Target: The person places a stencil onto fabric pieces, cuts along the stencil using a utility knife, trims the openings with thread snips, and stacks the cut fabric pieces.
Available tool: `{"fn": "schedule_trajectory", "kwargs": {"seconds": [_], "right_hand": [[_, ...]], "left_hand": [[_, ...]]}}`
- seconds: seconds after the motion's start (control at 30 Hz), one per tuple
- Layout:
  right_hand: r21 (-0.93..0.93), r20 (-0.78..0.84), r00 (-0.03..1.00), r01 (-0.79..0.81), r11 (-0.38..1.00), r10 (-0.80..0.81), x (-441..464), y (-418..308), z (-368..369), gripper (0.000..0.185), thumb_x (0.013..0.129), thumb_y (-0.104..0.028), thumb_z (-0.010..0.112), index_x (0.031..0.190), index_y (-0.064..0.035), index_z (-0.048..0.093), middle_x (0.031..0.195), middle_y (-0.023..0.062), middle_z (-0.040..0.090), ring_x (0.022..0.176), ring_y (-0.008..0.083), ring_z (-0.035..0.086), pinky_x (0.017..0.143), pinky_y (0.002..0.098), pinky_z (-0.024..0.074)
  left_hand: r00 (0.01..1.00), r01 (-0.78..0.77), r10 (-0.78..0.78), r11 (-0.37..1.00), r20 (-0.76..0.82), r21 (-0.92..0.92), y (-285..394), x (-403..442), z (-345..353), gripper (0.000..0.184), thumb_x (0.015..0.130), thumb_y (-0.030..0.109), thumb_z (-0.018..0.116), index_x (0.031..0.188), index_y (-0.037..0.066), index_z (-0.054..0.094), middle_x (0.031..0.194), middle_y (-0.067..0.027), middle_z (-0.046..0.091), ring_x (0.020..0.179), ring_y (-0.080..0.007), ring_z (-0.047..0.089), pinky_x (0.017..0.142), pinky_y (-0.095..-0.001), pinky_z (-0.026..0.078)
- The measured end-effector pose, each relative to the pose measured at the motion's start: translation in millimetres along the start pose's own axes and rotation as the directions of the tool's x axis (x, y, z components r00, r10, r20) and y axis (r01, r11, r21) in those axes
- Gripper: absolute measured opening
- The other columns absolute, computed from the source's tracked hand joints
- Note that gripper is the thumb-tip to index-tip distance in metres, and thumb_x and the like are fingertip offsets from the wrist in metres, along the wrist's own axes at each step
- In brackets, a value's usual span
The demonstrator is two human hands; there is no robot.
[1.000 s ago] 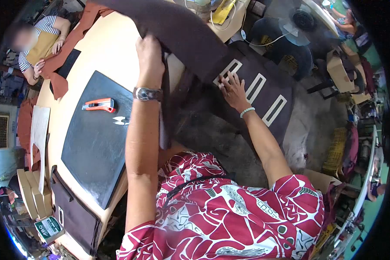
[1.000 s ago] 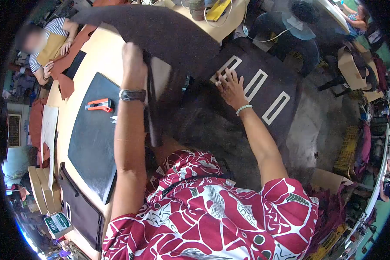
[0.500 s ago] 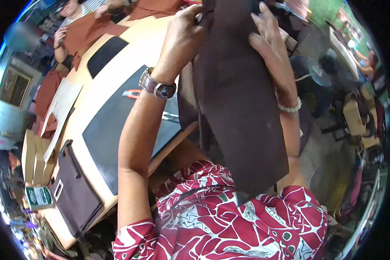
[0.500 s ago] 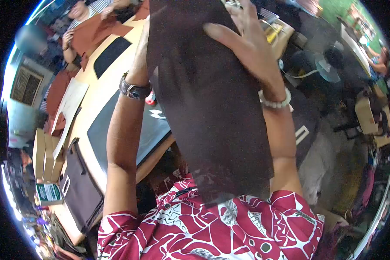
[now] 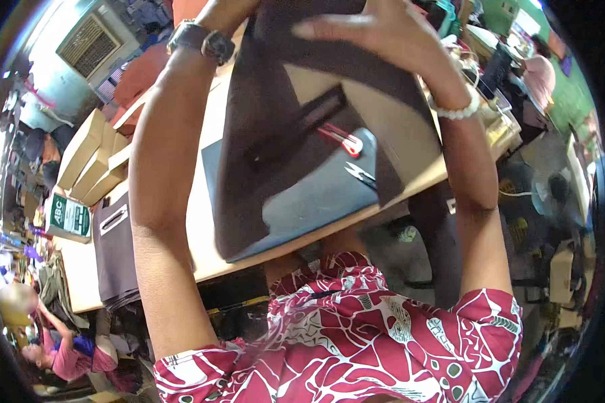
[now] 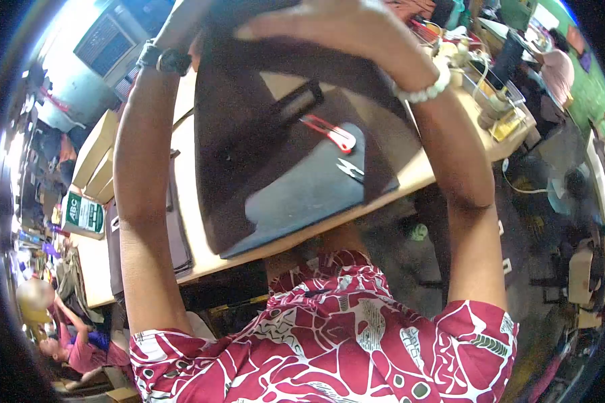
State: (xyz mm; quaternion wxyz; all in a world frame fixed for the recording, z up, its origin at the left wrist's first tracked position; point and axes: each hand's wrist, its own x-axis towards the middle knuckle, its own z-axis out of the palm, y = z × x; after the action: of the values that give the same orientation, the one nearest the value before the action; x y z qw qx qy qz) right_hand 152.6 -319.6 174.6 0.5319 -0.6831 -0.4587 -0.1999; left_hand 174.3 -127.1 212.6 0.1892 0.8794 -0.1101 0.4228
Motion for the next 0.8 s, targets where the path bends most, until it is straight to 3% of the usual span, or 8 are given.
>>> {"fn": "schedule_trajectory", "kwargs": {"seconds": [0.1, 0.23, 0.4, 0.47, 0.5, 0.53, 0.63, 0.8], "right_hand": [[-0.272, 0.395, 0.91, -0.014, 0.962, 0.125, 21.1, 47.9, 29.5, 0.095, 0.072, -0.02, 0.076, 0.144, -0.002, 0.016, 0.136, 0.0215, 0.042, 0.124, 0.0285, 0.044, 0.103, 0.0338, 0.0357], [-0.401, 0.496, 0.784, -0.175, 0.899, 0.373, 37.5, 84.9, 85.1, 0.034, 0.069, -0.006, 0.061, 0.103, -0.0032, 0.06, 0.07, 0.0134, 0.063, 0.067, 0.0223, 0.065, 0.066, 0.038, 0.0524], [-0.332, -0.061, 0.962, 0.234, 0.914, -0.268, 99.5, 143.7, 114.8, 0.012, 0.078, -0.008, 0.056, 0.083, -0.0039, 0.067, 0.061, 0.0101, 0.06, 0.06, 0.0187, 0.061, 0.06, 0.0318, 0.0481], [-0.317, -0.109, 0.88, 0.409, 0.856, -0.461, 114.5, 109.4, 97.6, 0.034, 0.082, -0.017, 0.061, 0.108, 0.0036, 0.056, 0.101, 0.0249, 0.059, 0.095, 0.0322, 0.061, 0.082, 0.0368, 0.0468], [-0.14, -0.288, 0.793, 0.519, 0.843, -0.536, 109.8, 70.7, 90.4, 0.012, 0.081, -0.002, 0.049, 0.085, 0.0009, 0.059, 0.082, 0.0203, 0.059, 0.075, 0.0307, 0.061, 0.068, 0.0363, 0.0463], [-0.21, -0.229, 0.815, 0.492, 0.845, -0.532, 98.7, 51.1, 77.3, 0.016, 0.082, -0.005, 0.049, 0.093, 0.0012, 0.059, 0.088, 0.0218, 0.06, 0.081, 0.03, 0.061, 0.072, 0.0346, 0.0467], [-0.513, -0.01, 0.872, 0.416, 0.751, -0.49, 41.9, 48.3, 51.5, 0.018, 0.081, -0.002, 0.053, 0.097, 0.0005, 0.06, 0.082, 0.0149, 0.064, 0.08, 0.0249, 0.065, 0.071, 0.0329, 0.0487], [-0.256, 0.07, 0.926, 0.377, 0.89, -0.372, -51.0, 51.0, 53.8, 0.016, 0.087, -0.003, 0.053, 0.101, -0.004, 0.061, 0.099, 0.0143, 0.064, 0.099, 0.0285, 0.061, 0.084, 0.0354, 0.0463]], "left_hand": [[0.978, 0.21, -0.208, 0.962, -0.029, 0.176, -16.9, 8.1, -50.4, 0.036, 0.089, 0.027, 0.058, 0.064, 0.001, 0.063, 0.053, -0.0075, 0.055, 0.049, -0.0117, 0.05, 0.048, -0.0309, 0.04], [0.982, 0.163, -0.142, 0.971, -0.126, 0.174, -86.3, 2.0, -106.0, 0.034, 0.092, 0.025, 0.054, 0.068, 0.001, 0.061, 0.055, -0.0033, 0.055, 0.052, -0.0106, 0.05, 0.049, -0.03, 0.04], [0.888, 0.338, -0.23, 0.914, -0.397, 0.226, -156.5, -29.7, -185.6, 0.021, 0.092, 0.016, 0.049, 0.087, 0.0, 0.061, 0.07, -0.0034, 0.06, 0.065, -0.0136, 0.056, 0.057, -0.0314, 0.045], [0.858, 0.336, -0.213, 0.921, -0.467, 0.198, -160.2, -47.7, -215.6, 0.019, 0.092, 0.012, 0.047, 0.095, -0.001, 0.061, 0.076, -0.0034, 0.062, 0.07, -0.0148, 0.058, 0.061, -0.032, 0.047], [0.941, 0.17, -0.072, 0.945, -0.329, 0.28, -128.0, -61.4, -236.4, 0.019, 0.091, 0.011, 0.048, 0.095, -0.002, 0.061, 0.079, -0.0063, 0.063, 0.071, -0.0195, 0.06, 0.065, -0.033, 0.048], [0.983, -0.007, 0.068, 0.943, -0.171, 0.333, -108.3, -77.1, -249.6, 0.018, 0.09, 0.01, 0.049, 0.096, -0.002, 0.061, 0.081, -0.0092, 0.065, 0.072, -0.0242, 0.061, 0.069, -0.0341, 0.048], [0.928, 0.28, -0.188, 0.921, -0.321, 0.272, -52.3, -150.0, -241.3, 0.023, 0.088, 0.014, 0.055, 0.103, -0.003, 0.061, 0.091, -0.0113, 0.066, 0.08, -0.0168, 0.061, 0.072, -0.0305, 0.047], [0.794, 0.603, -0.589, 0.794, -0.151, 0.074, 10.4, -258.2, -195.2, 0.024, 0.09, 0.014, 0.056, 0.106, -0.002, 0.062, 0.094, -0.0095, 0.066, 0.083, -0.013, 0.06, 0.074, -0.0285, 0.046]]}}
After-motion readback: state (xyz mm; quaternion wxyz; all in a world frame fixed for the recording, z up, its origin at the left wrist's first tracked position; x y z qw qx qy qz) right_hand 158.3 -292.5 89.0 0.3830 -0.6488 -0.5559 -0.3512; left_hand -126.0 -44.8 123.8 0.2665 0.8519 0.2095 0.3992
